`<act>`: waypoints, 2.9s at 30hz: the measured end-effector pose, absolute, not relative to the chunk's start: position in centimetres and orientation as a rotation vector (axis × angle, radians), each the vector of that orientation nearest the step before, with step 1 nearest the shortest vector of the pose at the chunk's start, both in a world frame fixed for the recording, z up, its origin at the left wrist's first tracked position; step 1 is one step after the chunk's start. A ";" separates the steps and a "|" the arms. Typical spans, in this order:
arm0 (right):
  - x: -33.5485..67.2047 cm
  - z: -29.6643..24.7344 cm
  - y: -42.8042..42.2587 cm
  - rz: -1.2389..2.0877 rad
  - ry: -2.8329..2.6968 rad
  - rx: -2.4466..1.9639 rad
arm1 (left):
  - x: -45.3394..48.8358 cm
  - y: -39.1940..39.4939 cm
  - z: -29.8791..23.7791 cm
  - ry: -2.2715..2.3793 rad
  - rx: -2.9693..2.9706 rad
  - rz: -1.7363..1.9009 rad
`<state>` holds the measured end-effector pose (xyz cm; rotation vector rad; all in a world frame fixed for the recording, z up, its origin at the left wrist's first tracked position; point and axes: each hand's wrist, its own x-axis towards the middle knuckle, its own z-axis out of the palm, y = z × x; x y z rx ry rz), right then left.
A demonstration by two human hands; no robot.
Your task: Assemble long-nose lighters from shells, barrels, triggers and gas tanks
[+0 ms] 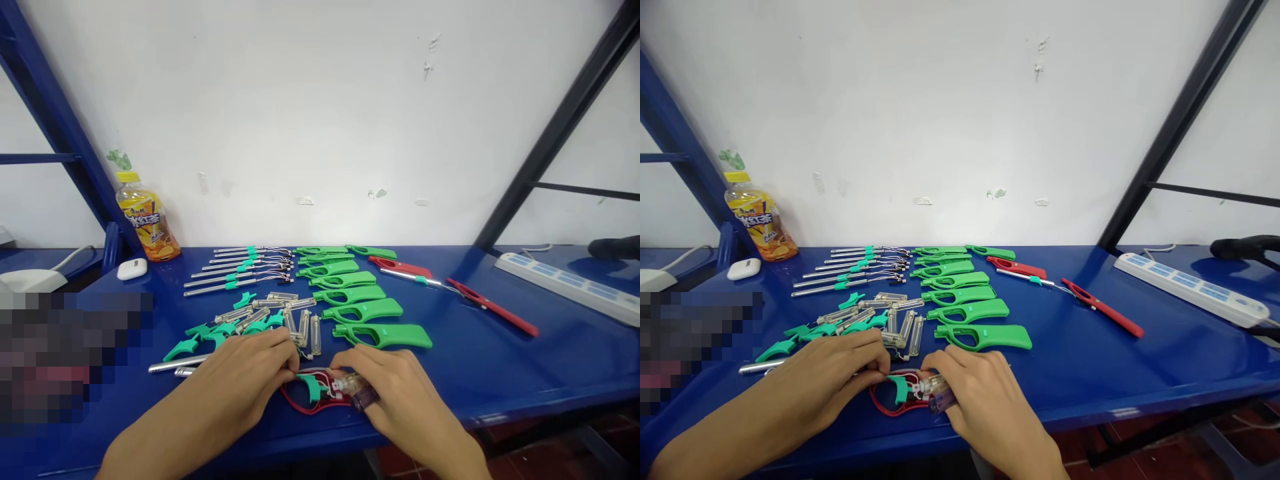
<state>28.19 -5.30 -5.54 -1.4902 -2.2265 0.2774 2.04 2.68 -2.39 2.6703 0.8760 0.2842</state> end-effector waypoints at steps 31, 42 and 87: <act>27.9 -5.8 -5.1 -0.240 -2.147 -1.160 | 2.2 2.4 -2.1 0.924 2.667 0.272; 28.0 -5.3 -5.3 -0.166 -2.187 -1.215 | 2.3 2.0 -1.8 0.856 2.839 0.299; 28.2 -5.7 -5.0 0.007 -2.042 -1.281 | 5.5 1.1 -2.8 0.822 2.671 0.896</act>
